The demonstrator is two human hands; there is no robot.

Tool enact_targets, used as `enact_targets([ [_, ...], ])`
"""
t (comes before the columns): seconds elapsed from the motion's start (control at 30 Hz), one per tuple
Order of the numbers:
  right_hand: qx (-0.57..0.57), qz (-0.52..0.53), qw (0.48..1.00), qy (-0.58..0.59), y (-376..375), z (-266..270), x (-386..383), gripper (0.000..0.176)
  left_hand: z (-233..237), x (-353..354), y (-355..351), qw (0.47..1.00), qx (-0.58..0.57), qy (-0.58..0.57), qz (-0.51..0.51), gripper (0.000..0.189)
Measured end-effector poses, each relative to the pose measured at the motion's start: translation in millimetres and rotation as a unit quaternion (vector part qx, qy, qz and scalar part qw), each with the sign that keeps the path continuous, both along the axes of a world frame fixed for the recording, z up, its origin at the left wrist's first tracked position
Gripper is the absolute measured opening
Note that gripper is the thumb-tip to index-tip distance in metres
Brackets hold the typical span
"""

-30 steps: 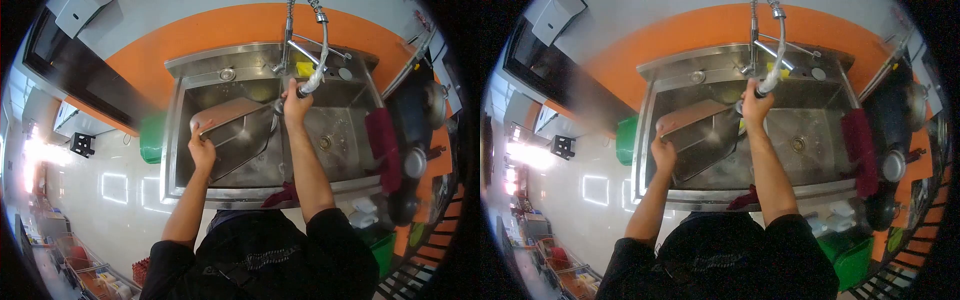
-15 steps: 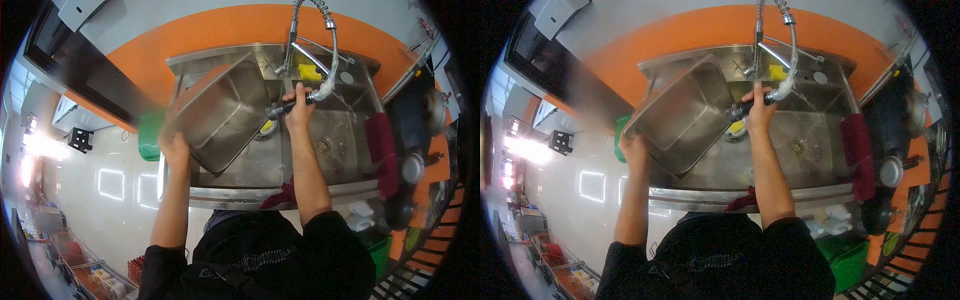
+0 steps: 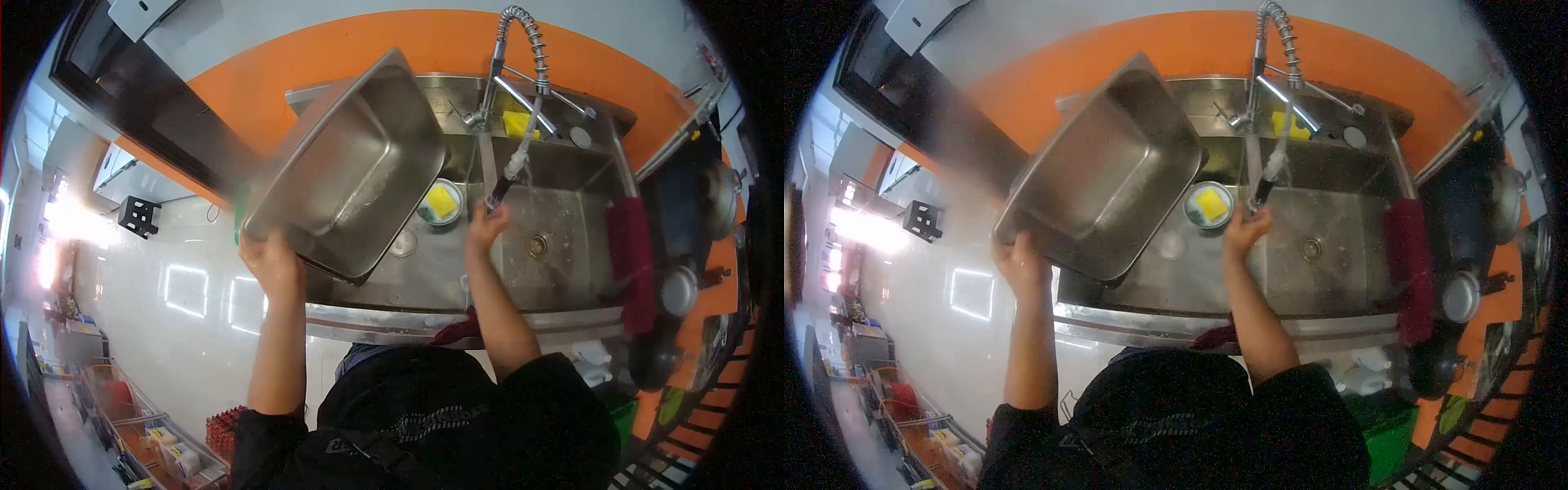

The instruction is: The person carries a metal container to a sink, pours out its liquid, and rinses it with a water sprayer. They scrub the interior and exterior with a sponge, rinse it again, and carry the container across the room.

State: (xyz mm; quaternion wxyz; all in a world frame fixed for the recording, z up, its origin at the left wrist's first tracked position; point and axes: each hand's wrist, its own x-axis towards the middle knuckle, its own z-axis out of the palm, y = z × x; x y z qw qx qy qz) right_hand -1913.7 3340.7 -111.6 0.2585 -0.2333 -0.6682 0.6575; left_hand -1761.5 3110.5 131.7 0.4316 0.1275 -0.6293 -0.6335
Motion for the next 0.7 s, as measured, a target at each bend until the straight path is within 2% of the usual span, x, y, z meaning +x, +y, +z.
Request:
enact_targets([
  [0.03, -0.113, 0.084, 0.990, 0.003, -13, -23, 11, 0.042, 2, 2, 2, 1.000, 0.014, 0.020, -0.003, 0.035],
  [0.07, -0.187, 0.235, 0.950, -0.081, -25, 17, 44, 0.032, 5, 4, 4, 0.999, 0.029, 0.040, -0.006, 0.035],
  [0.1, -0.388, 0.354, 0.845, -0.102, -42, -23, 49, 0.026, 9, 5, 9, 0.999, 0.027, 0.039, -0.005, 0.035],
  [0.17, -0.563, 0.401, 0.677, -0.254, -77, 35, 73, 0.021, 17, 3, 20, 0.995, -0.034, 0.083, 0.030, 0.032],
  [0.23, -0.588, 0.423, 0.634, -0.269, -109, 62, 79, 0.020, 16, 1, 21, 0.991, -0.080, 0.106, 0.021, 0.033],
  [0.3, -0.588, 0.452, 0.619, -0.257, -133, 69, 74, 0.019, 13, -2, 20, 0.984, -0.126, 0.129, 0.010, 0.035],
  [0.37, -0.586, 0.482, 0.604, -0.244, -154, 74, 64, 0.018, 10, -5, 15, 0.953, -0.251, 0.170, 0.019, 0.038],
  [0.47, -0.640, 0.428, 0.581, -0.266, -179, 76, 44, 0.017, 22, -5, 29, 0.943, -0.267, 0.197, 0.022, 0.038],
  [0.5, -0.658, 0.441, 0.563, -0.233, -184, 80, 38, 0.017, 23, -6, 29, 0.940, -0.285, 0.185, 0.039, 0.028],
  [0.53, -0.676, 0.454, 0.545, -0.200, -189, 83, 33, 0.017, 24, -6, 31, 0.939, -0.286, 0.188, 0.037, 0.028],
  [0.6, -0.672, 0.457, 0.564, -0.146, -190, 104, 32, 0.020, 30, -7, 41, 0.934, -0.279, 0.218, 0.054, 0.003],
  [0.67, -0.668, 0.451, 0.585, -0.092, -181, 131, 35, 0.022, 31, -6, 39, 0.932, -0.303, 0.192, 0.057, 0.004],
  [0.7, -0.665, 0.408, 0.603, -0.168, -175, 140, 34, 0.028, 30, -9, 41, 0.930, -0.289, 0.217, 0.068, 0.004],
])
